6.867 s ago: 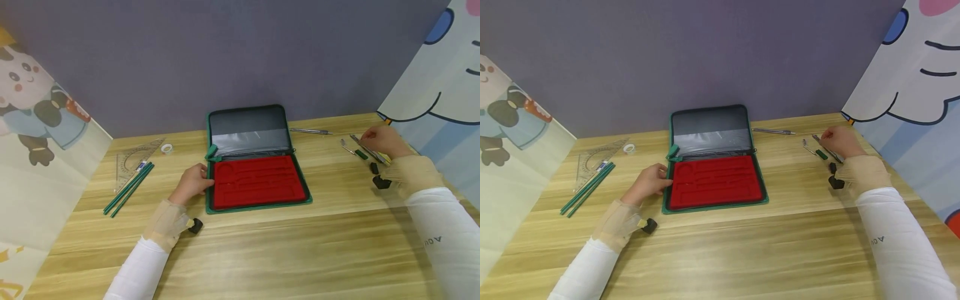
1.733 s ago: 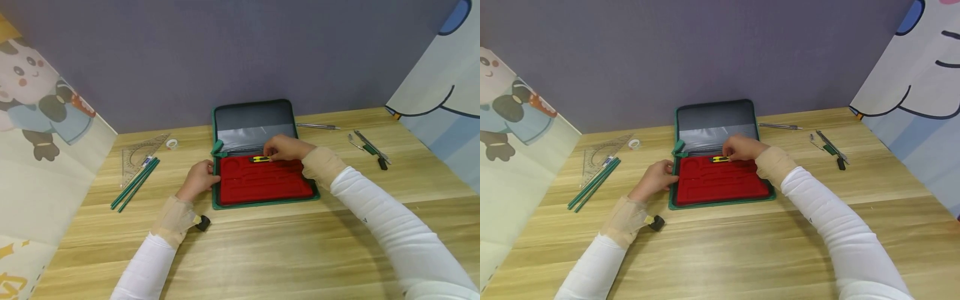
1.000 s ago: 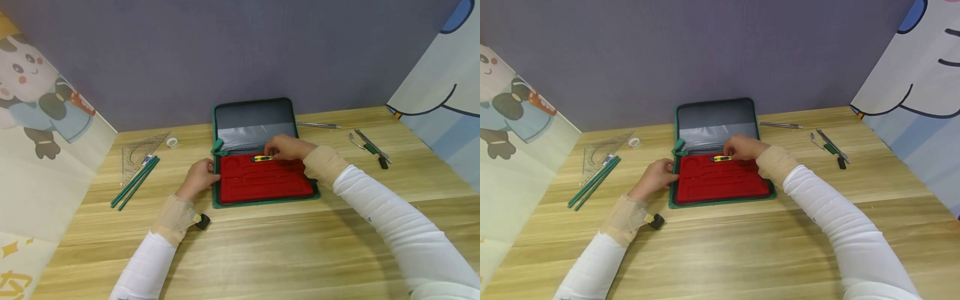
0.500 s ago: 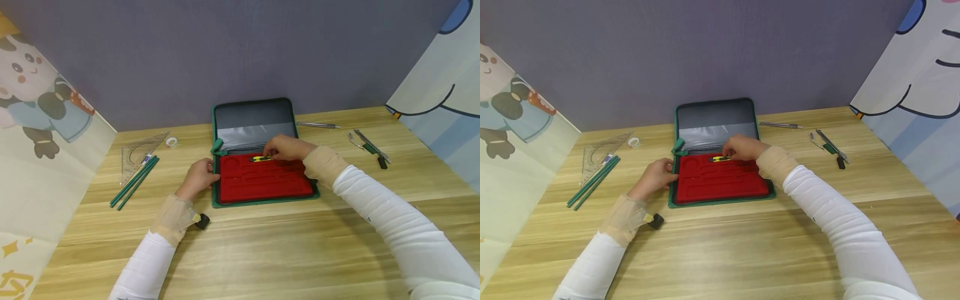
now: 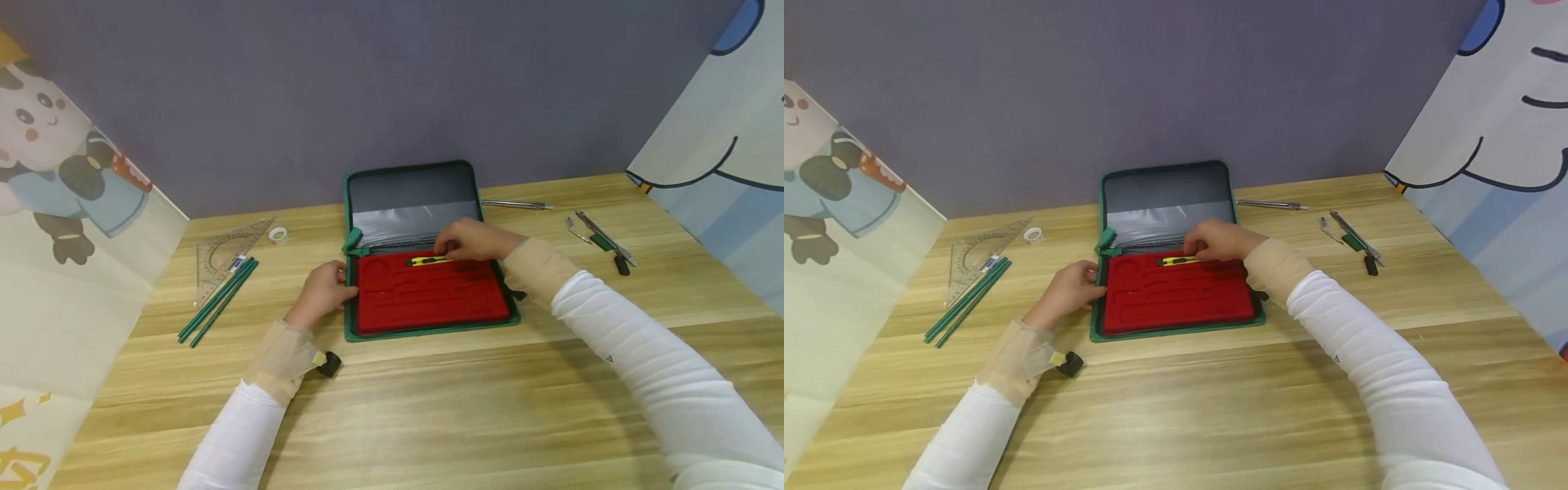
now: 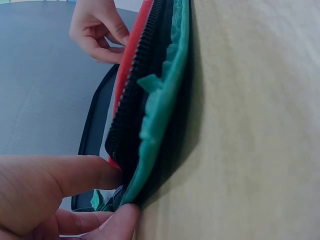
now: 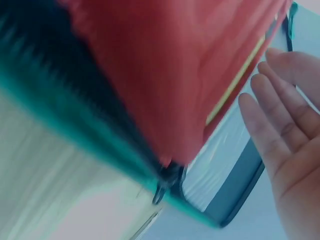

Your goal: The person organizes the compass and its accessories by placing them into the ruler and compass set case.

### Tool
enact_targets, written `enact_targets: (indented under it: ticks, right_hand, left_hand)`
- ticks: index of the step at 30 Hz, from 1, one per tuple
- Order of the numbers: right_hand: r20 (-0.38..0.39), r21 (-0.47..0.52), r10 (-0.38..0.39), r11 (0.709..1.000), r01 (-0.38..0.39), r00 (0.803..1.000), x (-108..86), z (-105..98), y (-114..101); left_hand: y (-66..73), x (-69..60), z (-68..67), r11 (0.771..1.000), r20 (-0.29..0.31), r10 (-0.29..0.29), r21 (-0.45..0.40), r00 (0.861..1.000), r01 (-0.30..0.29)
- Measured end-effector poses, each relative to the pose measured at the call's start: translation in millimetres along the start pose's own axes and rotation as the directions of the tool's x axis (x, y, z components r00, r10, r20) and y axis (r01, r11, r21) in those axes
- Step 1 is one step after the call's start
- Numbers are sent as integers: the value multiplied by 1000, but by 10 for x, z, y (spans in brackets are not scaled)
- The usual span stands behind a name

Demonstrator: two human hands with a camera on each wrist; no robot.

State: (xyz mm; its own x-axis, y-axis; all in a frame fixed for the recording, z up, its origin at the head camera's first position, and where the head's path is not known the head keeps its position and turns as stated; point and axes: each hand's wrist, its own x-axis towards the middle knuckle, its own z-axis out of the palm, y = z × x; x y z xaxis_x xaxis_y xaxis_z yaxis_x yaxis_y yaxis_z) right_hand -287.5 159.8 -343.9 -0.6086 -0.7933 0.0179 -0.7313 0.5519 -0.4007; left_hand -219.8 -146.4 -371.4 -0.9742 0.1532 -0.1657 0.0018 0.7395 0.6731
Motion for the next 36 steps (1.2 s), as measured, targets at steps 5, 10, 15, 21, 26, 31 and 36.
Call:
enact_targets:
  ticks: [5,10,15,21,26,31,36]
  right_hand:
    - [-44,71,56,996,-53,997,-165,-119,122]
    - [-67,89,143,987,-137,987,-368,-245,282]
    - [-97,33,211,977,-209,973,-571,-290,524]
    - [-142,-18,249,967,-254,958,-841,-343,785]
    - [-155,-60,285,953,-297,946,-1060,-415,912]
    - [-162,-114,335,928,-355,928,-1232,-489,1006]
    - [-176,-177,374,898,-403,910,-1390,-497,1087]
  left_hand:
    - [3,2,1,1000,-1,-1,-3,1000,1]
    - [21,1,-6,1000,-6,3,-14,1000,-3]
    - [25,1,-17,1000,-5,9,-4,1000,-9]
    - [18,-4,-16,1000,-10,5,2,1000,-5]
    - [13,7,-9,1000,-4,7,-1,1000,-7]
    - [15,14,-4,1000,1,0,-2,1000,0]
    - [7,8,-6,1000,0,3,-10,1000,-3]
